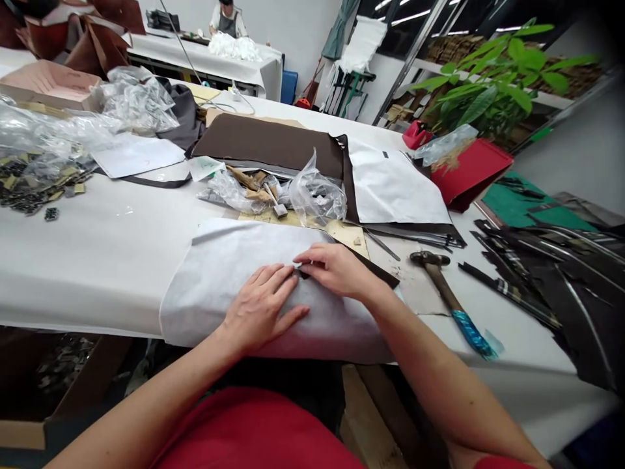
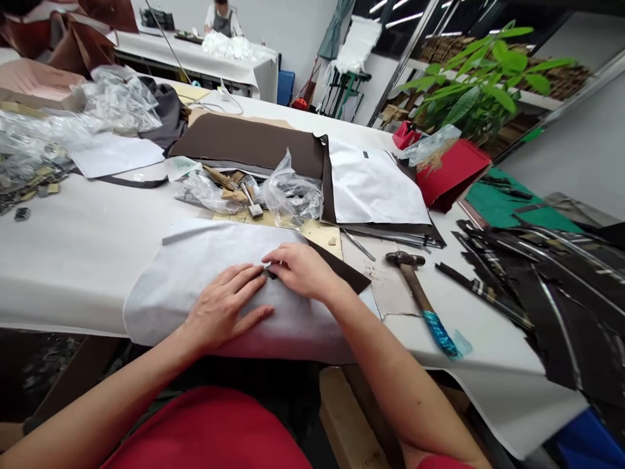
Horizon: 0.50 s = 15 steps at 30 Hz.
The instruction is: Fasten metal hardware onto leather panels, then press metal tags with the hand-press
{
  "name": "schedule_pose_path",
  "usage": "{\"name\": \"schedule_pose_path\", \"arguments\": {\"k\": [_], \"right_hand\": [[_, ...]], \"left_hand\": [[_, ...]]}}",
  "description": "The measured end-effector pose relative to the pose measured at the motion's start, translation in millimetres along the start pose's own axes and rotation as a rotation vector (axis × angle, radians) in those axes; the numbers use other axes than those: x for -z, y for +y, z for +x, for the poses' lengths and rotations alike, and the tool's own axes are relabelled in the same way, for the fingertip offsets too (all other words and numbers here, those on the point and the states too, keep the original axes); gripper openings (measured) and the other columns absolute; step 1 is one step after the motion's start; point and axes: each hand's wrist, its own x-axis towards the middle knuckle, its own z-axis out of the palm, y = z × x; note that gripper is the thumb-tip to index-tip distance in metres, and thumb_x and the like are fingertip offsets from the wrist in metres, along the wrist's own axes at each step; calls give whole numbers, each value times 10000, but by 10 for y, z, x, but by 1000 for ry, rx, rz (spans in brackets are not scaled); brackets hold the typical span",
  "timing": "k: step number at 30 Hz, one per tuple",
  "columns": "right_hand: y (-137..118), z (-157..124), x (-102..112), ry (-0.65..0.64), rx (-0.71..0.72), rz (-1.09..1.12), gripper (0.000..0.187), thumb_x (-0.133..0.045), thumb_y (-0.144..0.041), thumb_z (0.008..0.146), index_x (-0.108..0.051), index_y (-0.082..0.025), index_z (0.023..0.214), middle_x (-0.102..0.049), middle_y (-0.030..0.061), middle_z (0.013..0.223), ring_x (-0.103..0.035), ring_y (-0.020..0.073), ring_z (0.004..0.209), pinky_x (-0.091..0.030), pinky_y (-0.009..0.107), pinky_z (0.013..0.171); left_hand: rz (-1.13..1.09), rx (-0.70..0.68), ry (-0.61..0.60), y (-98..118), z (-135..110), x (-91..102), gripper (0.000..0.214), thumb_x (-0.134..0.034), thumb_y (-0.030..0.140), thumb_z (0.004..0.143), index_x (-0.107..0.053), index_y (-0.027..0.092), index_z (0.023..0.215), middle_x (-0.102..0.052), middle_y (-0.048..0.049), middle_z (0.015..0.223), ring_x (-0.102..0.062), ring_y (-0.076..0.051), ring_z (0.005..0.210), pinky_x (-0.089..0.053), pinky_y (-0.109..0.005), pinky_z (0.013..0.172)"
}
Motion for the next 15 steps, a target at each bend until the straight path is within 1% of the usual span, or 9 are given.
{"name": "schedule_pose_path", "arguments": {"k": [2, 4, 7, 9, 12, 15], "right_hand": [[-37, -121, -158, 147, -47, -111, 207, -650, -237, 962, -782, -210, 1119, -750, 64, 1071, -695, 188, 941, -518, 305, 874], [-41, -227, -276, 231, -65, -180, 218, -658, -310, 977, -776, -209, 1130, -748, 70, 1096, -689, 209, 992, -524, 325, 907], [-14, -321, -383, 272, -22, -217, 210, -655, -300, 979, -783, -209, 1119, -749, 68, 1091, -670, 231, 1030, -522, 357, 951], [13, -336, -424, 305, -4, -180, 199, -637, -258, 983, -788, -216, 1106, -749, 63, 1076, -671, 225, 1012, -531, 357, 943], [51, -327, -459, 339, 16, -135, 206, -618, -245, 990, -788, -230, 1103, -747, 61, 1068, -673, 219, 1007, -540, 355, 935], [63, -326, -464, 339, 38, -157, 227, -586, -260, 1013, -783, -231, 1122, -744, 63, 1082, -664, 220, 1019, -536, 358, 948]], "left_hand": [[0, 0, 0, -3, -1, -1, 495, -585, 496, 982, -639, 126, 1306, -616, -155, 1411, -547, -326, 1325, -464, -503, 1152], [-5, -3, -3, -4, -2, 1, 489, -586, 492, 982, -635, 139, 1318, -619, -152, 1406, -551, -326, 1320, -464, -508, 1149], [-9, -11, -9, -5, -3, 4, 480, -584, 480, 985, -634, 141, 1321, -621, -152, 1404, -551, -327, 1317, -461, -515, 1149], [-11, -8, -15, -7, -5, 4, 478, -587, 473, 985, -634, 137, 1321, -619, -158, 1406, -548, -328, 1323, -456, -522, 1153], [-24, -3, -19, -10, -8, 0, 477, -596, 467, 981, -628, 151, 1337, -612, -159, 1415, -542, -328, 1335, -452, -531, 1158], [-28, -7, -9, -10, -10, -7, 472, -600, 465, 980, -630, 156, 1335, -614, -155, 1412, -546, -327, 1329, -457, -528, 1154]]}}
